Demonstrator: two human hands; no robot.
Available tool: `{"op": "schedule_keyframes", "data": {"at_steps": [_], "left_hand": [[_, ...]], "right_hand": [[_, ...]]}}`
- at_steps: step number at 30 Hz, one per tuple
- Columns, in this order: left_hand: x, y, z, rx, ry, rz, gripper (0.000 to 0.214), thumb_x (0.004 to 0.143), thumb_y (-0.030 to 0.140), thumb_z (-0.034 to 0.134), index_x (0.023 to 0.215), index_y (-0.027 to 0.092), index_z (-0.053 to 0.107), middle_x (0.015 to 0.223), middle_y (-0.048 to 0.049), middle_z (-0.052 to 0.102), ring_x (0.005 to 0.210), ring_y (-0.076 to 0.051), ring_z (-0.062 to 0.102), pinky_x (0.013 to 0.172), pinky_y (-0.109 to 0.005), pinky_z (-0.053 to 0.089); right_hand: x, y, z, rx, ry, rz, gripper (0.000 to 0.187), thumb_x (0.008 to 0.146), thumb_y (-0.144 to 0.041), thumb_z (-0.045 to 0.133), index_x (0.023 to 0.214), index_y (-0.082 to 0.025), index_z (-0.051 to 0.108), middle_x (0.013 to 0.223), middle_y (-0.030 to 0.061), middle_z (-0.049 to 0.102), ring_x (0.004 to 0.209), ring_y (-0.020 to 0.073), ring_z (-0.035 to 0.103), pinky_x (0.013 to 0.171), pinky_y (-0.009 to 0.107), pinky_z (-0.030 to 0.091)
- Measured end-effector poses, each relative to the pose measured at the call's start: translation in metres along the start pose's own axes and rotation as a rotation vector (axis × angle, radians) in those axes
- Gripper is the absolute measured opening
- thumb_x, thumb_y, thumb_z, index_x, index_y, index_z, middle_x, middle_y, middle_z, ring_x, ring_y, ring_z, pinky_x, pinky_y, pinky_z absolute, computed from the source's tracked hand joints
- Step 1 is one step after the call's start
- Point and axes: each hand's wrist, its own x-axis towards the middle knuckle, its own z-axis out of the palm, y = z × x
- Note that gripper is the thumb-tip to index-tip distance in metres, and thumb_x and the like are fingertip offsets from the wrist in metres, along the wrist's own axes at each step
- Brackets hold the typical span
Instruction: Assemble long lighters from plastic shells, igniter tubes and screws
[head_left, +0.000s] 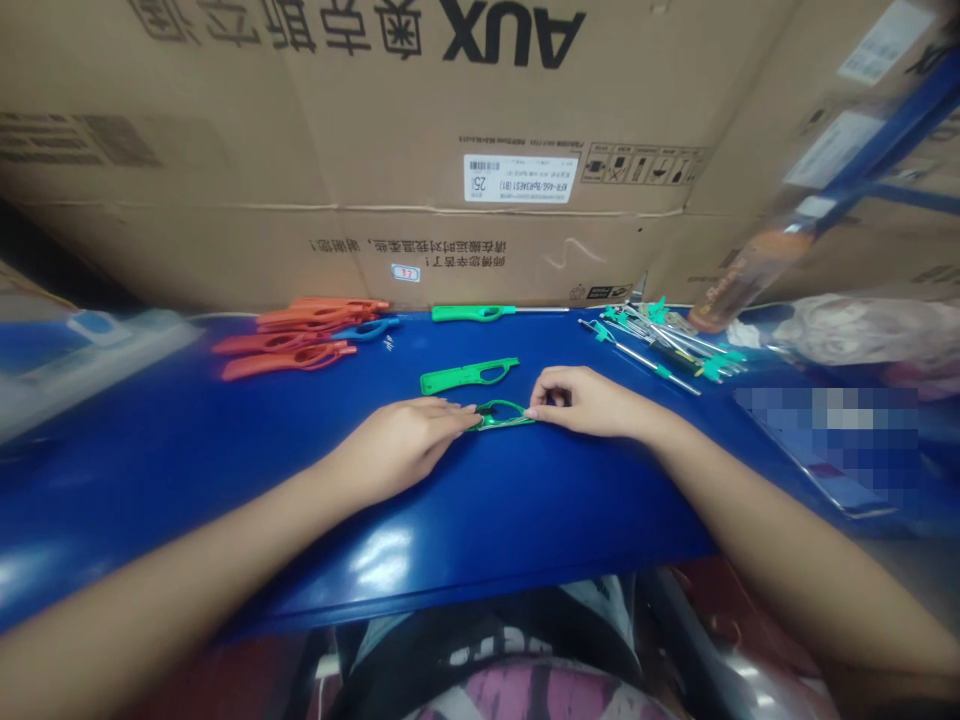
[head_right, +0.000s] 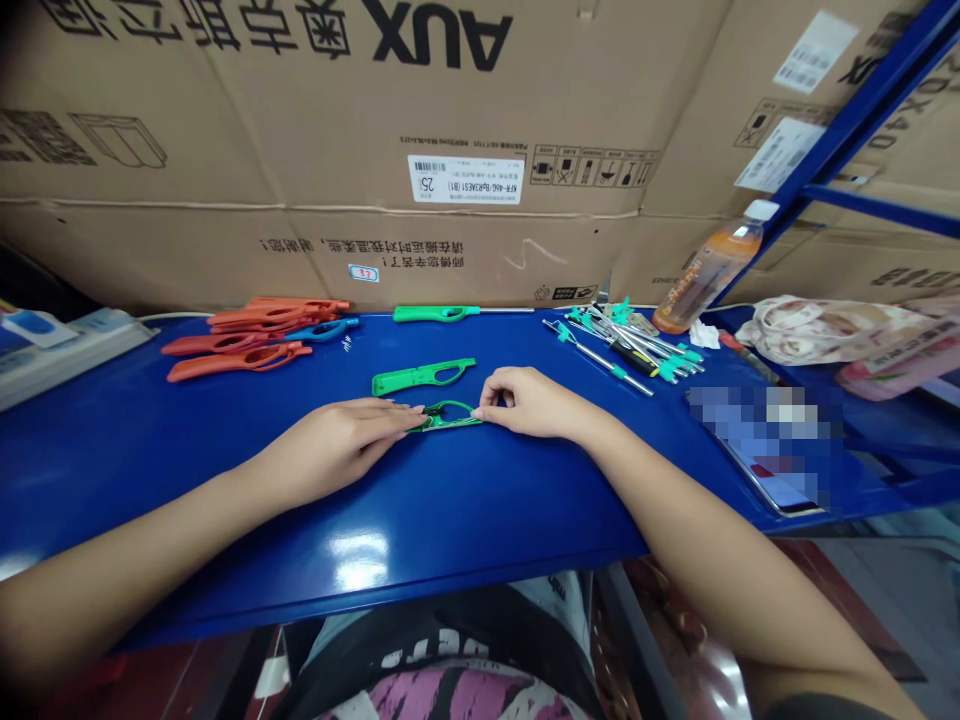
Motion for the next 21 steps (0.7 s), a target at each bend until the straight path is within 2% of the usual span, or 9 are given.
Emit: {"op": "schedule_keyframes", "data": {"at_steps": [7, 11, 17, 21], "left_hand": [[0.000, 0.000, 0.000, 0.034, -0.024, 0.001, 0.033, 0.100, 0.017, 0.048, 0.125, 0.021, 0.069, 0.128, -0.0073, 0.071, 0.114, -0.024, 0.071, 0.102, -0.045, 0.057], [0.000, 0.000, 0.002, 0.048, -0.031, 0.006, 0.035, 0.100, 0.016, 0.046, 0.126, 0.020, 0.069, 0.128, -0.0081, 0.071, 0.114, -0.025, 0.070, 0.102, -0.045, 0.057], [-0.001, 0.000, 0.003, 0.041, -0.018, 0.024, 0.035, 0.100, 0.015, 0.046, 0.127, 0.021, 0.068, 0.128, -0.0090, 0.071, 0.115, -0.025, 0.070, 0.100, -0.045, 0.058], [-0.002, -0.002, 0.004, 0.044, 0.008, 0.034, 0.035, 0.100, 0.014, 0.046, 0.126, 0.021, 0.068, 0.128, -0.0082, 0.071, 0.114, -0.024, 0.070, 0.101, -0.042, 0.057]], "right_hand": [[0.003, 0.001, 0.001, 0.052, -0.035, 0.101, 0.022, 0.084, -0.038, 0.066, 0.078, -0.017, 0.068, 0.072, 0.0018, 0.065, 0.065, 0.0141, 0.054, 0.061, 0.026, 0.040], [0.005, -0.003, 0.001, 0.004, -0.054, 0.141, 0.020, 0.083, -0.035, 0.065, 0.074, -0.017, 0.064, 0.070, 0.0018, 0.064, 0.064, 0.0137, 0.053, 0.059, 0.025, 0.039], [0.015, -0.004, -0.009, -0.053, -0.200, 0.179, 0.027, 0.082, -0.044, 0.067, 0.076, -0.018, 0.064, 0.067, 0.0005, 0.061, 0.058, 0.0124, 0.048, 0.054, 0.025, 0.035], [0.017, 0.004, -0.012, 0.040, -0.264, 0.170, 0.038, 0.076, -0.054, 0.072, 0.074, -0.018, 0.063, 0.065, -0.0015, 0.057, 0.057, 0.0110, 0.045, 0.054, 0.024, 0.034]]}}
